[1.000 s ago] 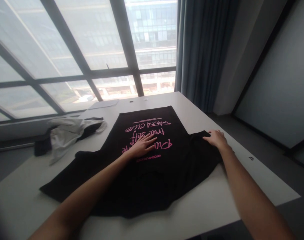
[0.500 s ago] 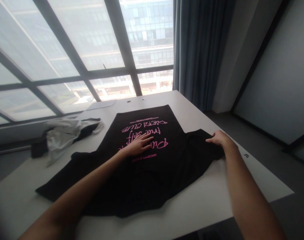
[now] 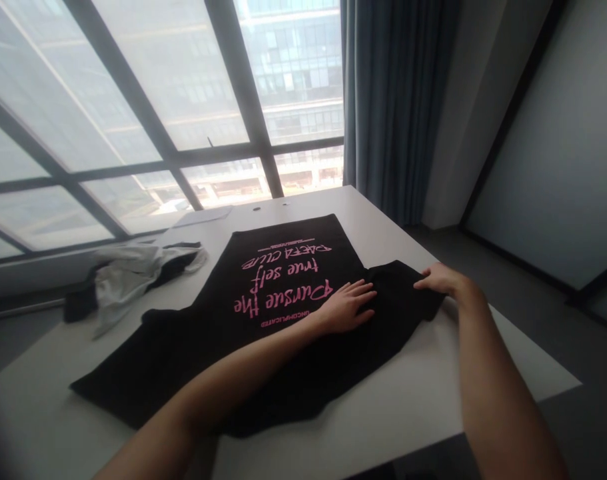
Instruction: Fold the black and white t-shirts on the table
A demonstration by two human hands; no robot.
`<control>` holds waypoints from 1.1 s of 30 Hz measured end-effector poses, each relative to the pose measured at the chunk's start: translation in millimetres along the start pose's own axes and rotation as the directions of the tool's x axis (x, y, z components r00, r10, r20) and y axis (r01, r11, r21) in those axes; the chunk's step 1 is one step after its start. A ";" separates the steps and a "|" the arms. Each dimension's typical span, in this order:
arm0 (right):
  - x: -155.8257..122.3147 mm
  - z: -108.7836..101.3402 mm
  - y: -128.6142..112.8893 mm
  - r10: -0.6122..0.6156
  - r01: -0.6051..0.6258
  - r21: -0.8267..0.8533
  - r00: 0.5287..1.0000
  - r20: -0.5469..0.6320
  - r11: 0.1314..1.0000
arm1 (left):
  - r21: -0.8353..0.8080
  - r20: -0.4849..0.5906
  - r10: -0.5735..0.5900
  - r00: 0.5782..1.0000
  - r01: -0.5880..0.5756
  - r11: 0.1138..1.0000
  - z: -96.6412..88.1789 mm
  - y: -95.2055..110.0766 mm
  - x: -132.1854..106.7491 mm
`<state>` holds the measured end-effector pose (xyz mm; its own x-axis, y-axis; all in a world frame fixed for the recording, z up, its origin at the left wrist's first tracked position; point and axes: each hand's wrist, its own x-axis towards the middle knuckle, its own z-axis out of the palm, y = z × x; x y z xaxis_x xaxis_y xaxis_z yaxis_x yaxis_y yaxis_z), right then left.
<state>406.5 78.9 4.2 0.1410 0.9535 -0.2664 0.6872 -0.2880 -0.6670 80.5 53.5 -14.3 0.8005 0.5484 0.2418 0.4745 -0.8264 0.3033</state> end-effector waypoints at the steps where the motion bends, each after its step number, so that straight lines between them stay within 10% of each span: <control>1: -1.3 0.3 -1.8 -0.002 0.002 0.030 1.000 0.011 1.000 | 0.001 0.015 0.005 1.000 -0.005 1.000 3.8 0.8 -0.3; 8: -21.5 4.8 -29.8 0.029 -0.011 0.343 0.999 -0.046 0.939 | -0.028 0.029 -0.002 1.000 0.003 1.000 2.4 1.2 -4.5; 13: -41.5 11.0 -60.4 -0.107 0.078 0.571 0.994 0.018 0.817 | -0.336 -0.247 -0.127 0.961 0.038 0.941 5.4 -4.3 2.4; 16: -47.6 23.0 -77.7 -0.188 0.109 0.685 0.981 0.042 0.721 | -0.613 -0.350 -0.361 0.865 0.080 0.786 6.4 -11.8 8.4; 23: -56.3 75.2 -108.0 -0.456 0.205 0.833 0.888 0.062 0.513 | -0.971 -0.021 -0.560 0.828 0.117 0.209 -3.8 -23.2 9.6; 28: -47.2 88.6 -104.5 -0.526 0.209 0.805 0.838 0.147 0.556 | -0.932 -0.047 -0.625 0.779 0.191 0.308 -7.9 -27.8 6.7; 33: -5.6 87.2 -74.7 -0.264 0.414 0.536 0.904 -0.336 0.736 | -0.896 -0.109 -0.599 0.794 0.182 0.404 -12.0 -29.1 8.0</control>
<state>292.3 87.3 -5.1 0.1855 0.9681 0.1685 0.1825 0.1346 -0.9740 68.7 83.5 -10.1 0.3115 0.9438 0.1105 0.0092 -0.1193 0.9928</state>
